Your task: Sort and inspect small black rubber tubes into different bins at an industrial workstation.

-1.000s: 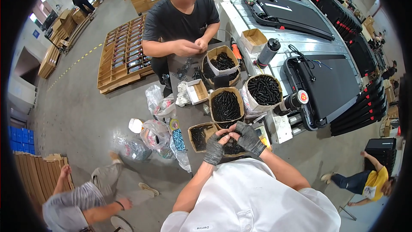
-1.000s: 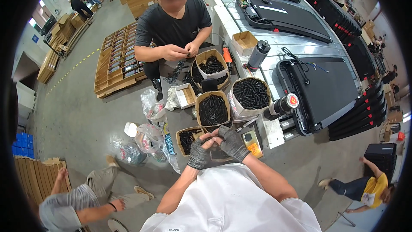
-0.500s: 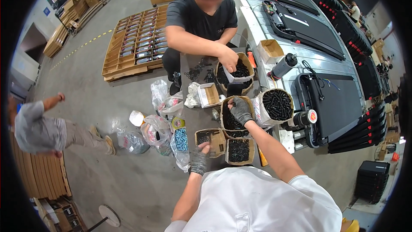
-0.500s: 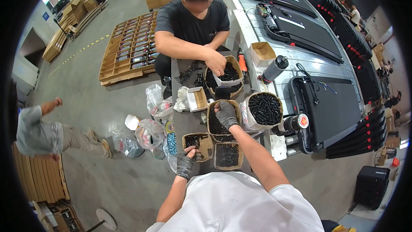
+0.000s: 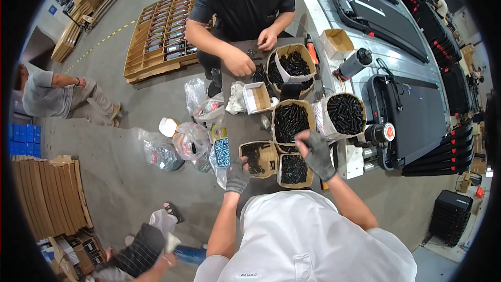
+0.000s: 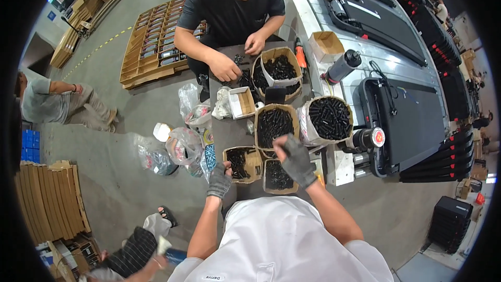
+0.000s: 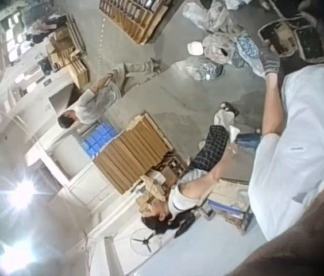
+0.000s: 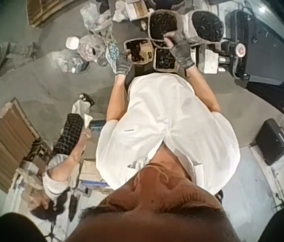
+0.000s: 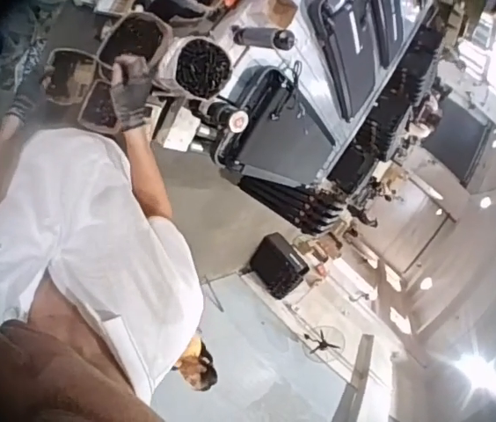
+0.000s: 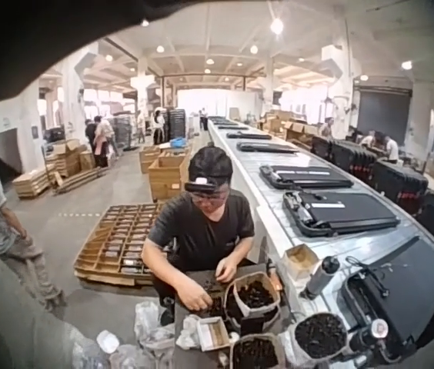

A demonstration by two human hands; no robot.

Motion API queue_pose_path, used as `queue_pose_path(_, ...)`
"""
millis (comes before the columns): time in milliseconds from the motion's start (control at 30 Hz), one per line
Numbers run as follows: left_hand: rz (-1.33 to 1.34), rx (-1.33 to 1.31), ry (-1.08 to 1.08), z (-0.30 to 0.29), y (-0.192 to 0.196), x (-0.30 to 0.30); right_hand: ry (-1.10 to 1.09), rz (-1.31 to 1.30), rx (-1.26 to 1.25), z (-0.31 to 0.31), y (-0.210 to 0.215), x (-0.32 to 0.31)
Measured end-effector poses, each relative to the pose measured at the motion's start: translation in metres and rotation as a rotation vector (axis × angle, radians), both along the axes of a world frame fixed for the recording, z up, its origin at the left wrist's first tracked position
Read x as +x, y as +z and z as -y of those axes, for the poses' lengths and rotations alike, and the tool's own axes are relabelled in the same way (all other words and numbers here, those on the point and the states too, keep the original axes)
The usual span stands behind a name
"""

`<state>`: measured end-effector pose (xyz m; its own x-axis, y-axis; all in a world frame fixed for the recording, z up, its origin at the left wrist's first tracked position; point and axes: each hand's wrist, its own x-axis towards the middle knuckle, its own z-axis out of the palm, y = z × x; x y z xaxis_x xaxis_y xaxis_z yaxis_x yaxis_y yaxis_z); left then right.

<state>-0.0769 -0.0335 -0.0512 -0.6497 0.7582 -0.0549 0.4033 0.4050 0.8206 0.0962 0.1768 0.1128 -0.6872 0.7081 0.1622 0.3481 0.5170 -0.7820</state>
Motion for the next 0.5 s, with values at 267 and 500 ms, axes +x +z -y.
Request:
queue_pose_path(267, -0.414, -0.587, -0.491, -0.064, 0.021, 0.013, 0.212, 0.398, -0.183, 0.062, -0.091, 0.099)
queue_pose_path(500, -0.271, -0.625, -0.657, -0.071, -0.012, 0.041, 0.126, 0.323, -0.254, 0.056, -0.1, 0.104)
